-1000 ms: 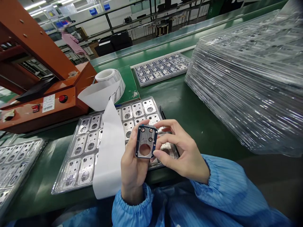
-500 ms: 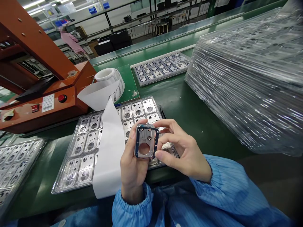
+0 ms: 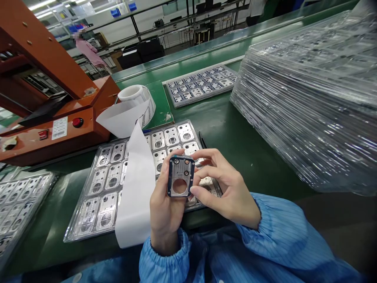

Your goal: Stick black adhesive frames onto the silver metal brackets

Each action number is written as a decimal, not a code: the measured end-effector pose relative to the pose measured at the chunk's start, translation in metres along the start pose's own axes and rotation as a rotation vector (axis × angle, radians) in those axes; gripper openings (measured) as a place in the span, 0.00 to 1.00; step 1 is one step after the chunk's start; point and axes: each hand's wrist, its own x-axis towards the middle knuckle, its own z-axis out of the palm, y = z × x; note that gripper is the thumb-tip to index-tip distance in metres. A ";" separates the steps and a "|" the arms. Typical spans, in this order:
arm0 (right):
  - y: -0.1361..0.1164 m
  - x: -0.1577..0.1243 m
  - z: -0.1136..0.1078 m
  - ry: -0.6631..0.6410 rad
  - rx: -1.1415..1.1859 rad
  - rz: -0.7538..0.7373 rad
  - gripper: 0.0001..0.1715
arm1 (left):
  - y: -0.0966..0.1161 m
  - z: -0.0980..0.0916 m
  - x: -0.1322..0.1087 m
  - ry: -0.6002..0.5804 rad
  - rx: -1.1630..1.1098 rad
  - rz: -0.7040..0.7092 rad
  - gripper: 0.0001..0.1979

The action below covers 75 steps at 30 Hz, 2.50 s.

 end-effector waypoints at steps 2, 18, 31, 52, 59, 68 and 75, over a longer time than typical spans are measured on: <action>0.000 0.000 0.000 0.001 0.000 -0.006 0.04 | 0.000 0.000 0.000 -0.003 -0.009 -0.005 0.13; 0.001 -0.002 0.001 0.008 -0.029 -0.030 0.04 | 0.000 0.000 0.000 -0.004 -0.020 -0.002 0.14; 0.002 -0.001 0.003 0.043 -0.084 -0.063 0.05 | -0.002 -0.003 0.001 -0.026 -0.034 0.008 0.14; 0.002 -0.002 0.005 0.093 -0.166 -0.116 0.06 | -0.003 -0.003 0.001 -0.042 0.008 0.037 0.14; 0.003 -0.001 0.007 0.133 -0.262 -0.159 0.05 | -0.003 -0.002 0.001 -0.034 0.017 0.065 0.14; 0.004 -0.002 0.006 0.152 -0.287 -0.123 0.06 | -0.002 -0.002 0.001 -0.077 0.012 0.071 0.12; 0.003 -0.001 0.006 0.130 -0.242 -0.079 0.08 | -0.003 -0.003 0.000 -0.056 0.035 0.063 0.11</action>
